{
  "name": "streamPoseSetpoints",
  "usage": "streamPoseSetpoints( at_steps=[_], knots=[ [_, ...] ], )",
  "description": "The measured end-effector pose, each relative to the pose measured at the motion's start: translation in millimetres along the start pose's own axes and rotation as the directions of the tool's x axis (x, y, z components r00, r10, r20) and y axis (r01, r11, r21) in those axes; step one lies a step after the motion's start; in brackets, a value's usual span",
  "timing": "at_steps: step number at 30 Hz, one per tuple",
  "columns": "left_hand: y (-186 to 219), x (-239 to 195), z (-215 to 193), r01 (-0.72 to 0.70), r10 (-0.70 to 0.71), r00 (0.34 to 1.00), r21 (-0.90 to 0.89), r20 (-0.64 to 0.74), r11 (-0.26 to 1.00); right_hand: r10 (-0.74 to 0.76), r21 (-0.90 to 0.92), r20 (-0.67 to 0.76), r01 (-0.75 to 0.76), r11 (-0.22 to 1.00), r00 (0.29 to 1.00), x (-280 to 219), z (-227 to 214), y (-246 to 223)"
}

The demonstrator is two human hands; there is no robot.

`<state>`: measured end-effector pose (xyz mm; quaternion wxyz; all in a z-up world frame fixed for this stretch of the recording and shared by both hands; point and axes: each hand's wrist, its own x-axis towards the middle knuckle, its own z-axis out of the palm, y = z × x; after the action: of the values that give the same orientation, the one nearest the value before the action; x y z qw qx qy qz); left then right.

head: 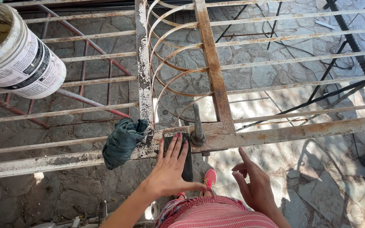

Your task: The person sands a section of a white metal gate frame using a sanding block held in the right hand. The person holds a dark cloth in the left hand throughout the clip. The camera remains in a fixed overhead position focused on the work area.

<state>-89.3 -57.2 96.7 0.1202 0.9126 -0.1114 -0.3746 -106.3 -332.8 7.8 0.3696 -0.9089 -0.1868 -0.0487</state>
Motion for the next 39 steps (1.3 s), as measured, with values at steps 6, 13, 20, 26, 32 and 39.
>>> streamPoseSetpoints(
  at_steps=[6,13,20,26,32,39],
  knots=[
    [-14.3,75.2,99.1,0.175,0.143,0.578,0.293,-0.803,0.94,-0.002,0.002,0.045,0.002,1.0,0.999,9.0,3.0,2.0],
    [-1.9,92.7,83.2,0.267,0.059,0.528,0.232,-0.847,0.935,-0.02,0.007,0.138,0.02,1.0,0.99,18.0,6.8,-1.4],
    [10.1,96.4,88.1,0.274,-0.01,0.477,0.138,-0.879,0.952,-0.027,0.012,0.121,0.026,1.0,0.992,26.3,3.5,7.1],
    [13.6,82.5,101.8,0.324,-0.029,0.607,0.214,-0.794,0.922,-0.145,-0.011,-0.017,0.145,0.989,0.989,42.7,-6.6,25.3],
    [16.5,85.6,77.9,0.455,-0.103,0.716,0.351,-0.69,0.819,-0.255,-0.169,-0.184,0.225,0.96,0.949,103.2,-12.2,32.0],
    [27.8,81.0,94.9,0.437,-0.099,0.687,0.301,-0.72,0.847,-0.218,-0.211,-0.127,0.189,0.959,0.968,141.5,30.1,55.4]
  ],
)
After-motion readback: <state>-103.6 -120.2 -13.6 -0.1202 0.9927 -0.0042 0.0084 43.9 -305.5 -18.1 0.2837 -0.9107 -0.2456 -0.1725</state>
